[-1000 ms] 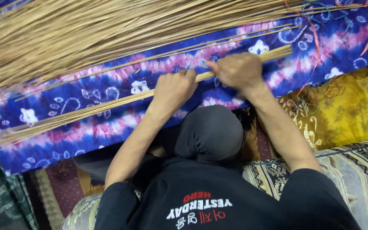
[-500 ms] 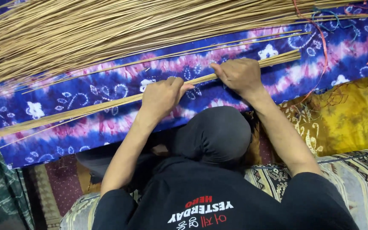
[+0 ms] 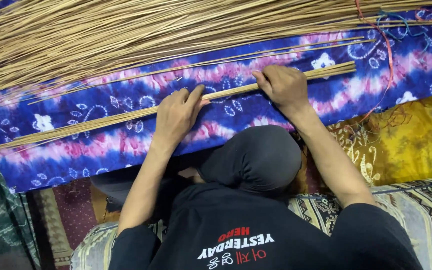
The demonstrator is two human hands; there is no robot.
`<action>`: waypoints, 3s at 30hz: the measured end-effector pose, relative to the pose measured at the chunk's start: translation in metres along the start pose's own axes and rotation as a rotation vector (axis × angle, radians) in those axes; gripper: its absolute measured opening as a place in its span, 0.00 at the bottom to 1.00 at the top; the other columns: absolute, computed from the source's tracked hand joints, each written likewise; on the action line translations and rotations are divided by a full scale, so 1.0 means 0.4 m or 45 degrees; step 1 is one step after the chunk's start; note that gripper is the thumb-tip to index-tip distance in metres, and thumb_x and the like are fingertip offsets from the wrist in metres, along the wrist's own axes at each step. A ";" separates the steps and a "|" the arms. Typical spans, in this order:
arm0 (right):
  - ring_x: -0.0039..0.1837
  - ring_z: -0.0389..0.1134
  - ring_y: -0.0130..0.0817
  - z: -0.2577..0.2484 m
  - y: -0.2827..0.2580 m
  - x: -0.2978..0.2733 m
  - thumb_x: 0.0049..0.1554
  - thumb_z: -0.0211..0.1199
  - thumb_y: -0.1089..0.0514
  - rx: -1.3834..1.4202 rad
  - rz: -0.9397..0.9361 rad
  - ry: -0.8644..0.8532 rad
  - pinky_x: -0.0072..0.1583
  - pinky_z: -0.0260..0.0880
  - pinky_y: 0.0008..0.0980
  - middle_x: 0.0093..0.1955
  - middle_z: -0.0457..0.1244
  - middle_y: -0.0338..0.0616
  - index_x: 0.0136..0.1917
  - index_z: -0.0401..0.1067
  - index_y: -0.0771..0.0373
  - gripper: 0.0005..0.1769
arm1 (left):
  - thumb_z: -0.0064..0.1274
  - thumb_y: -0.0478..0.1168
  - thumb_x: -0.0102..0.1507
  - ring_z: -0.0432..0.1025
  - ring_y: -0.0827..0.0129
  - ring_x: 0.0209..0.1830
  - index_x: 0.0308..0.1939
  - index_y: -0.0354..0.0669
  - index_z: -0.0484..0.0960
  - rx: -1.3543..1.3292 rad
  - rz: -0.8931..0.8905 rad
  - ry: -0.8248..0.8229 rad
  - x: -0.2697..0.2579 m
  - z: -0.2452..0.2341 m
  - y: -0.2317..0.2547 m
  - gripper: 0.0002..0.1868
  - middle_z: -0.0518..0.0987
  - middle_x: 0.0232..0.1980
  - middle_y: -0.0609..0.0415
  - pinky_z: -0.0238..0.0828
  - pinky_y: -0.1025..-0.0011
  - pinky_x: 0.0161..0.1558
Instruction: The person is gathering thin bamboo sticks into bundles and securing them by tying a thin string around them.
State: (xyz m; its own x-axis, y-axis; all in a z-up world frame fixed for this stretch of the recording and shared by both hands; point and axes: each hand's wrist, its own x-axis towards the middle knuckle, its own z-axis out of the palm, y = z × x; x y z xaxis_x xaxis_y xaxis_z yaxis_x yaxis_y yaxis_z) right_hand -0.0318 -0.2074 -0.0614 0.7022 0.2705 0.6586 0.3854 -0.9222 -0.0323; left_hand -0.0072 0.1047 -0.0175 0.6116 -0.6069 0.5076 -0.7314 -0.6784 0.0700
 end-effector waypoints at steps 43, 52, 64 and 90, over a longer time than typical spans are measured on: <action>0.44 0.67 0.43 -0.001 0.035 0.023 0.64 0.66 0.57 0.091 -0.126 0.026 0.47 0.67 0.37 0.44 0.63 0.43 0.43 0.72 0.59 0.09 | 0.58 0.44 0.65 0.74 0.54 0.48 0.61 0.44 0.78 -0.078 0.169 -0.001 0.001 -0.078 0.018 0.21 0.77 0.51 0.48 0.68 0.63 0.44; 0.52 0.62 0.38 -0.062 0.010 0.173 0.65 0.67 0.57 0.133 -0.061 -0.327 0.58 0.63 0.35 0.50 0.61 0.42 0.54 0.76 0.62 0.07 | 0.57 0.35 0.62 0.69 0.57 0.47 0.53 0.41 0.78 -0.041 -0.067 -0.038 0.134 -0.014 -0.008 0.15 0.75 0.55 0.51 0.64 0.61 0.51; 0.48 0.57 0.36 -0.047 0.009 0.160 0.65 0.66 0.62 0.214 -0.081 -0.395 0.53 0.62 0.33 0.46 0.57 0.42 0.54 0.74 0.63 0.05 | 0.57 0.32 0.61 0.68 0.59 0.42 0.40 0.39 0.78 -0.246 -0.152 0.045 0.143 0.038 -0.043 0.05 0.73 0.47 0.51 0.64 0.64 0.44; 0.46 0.68 0.48 -0.009 0.010 0.133 0.48 0.60 0.72 0.493 -0.339 -0.101 0.46 0.66 0.45 0.45 0.67 0.49 0.58 0.75 0.63 0.24 | 0.46 0.30 0.64 0.76 0.60 0.35 0.57 0.45 0.81 -0.133 0.277 0.167 0.145 -0.022 -0.020 0.18 0.79 0.39 0.54 0.72 0.67 0.36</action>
State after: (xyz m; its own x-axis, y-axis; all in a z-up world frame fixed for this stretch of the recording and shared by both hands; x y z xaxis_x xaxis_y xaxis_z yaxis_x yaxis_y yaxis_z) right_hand 0.0050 -0.1975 -0.0239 0.5862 0.5178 0.6231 0.7425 -0.6510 -0.1575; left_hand 0.0314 0.0785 0.0191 0.3976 -0.6703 0.6266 -0.8724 -0.4878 0.0318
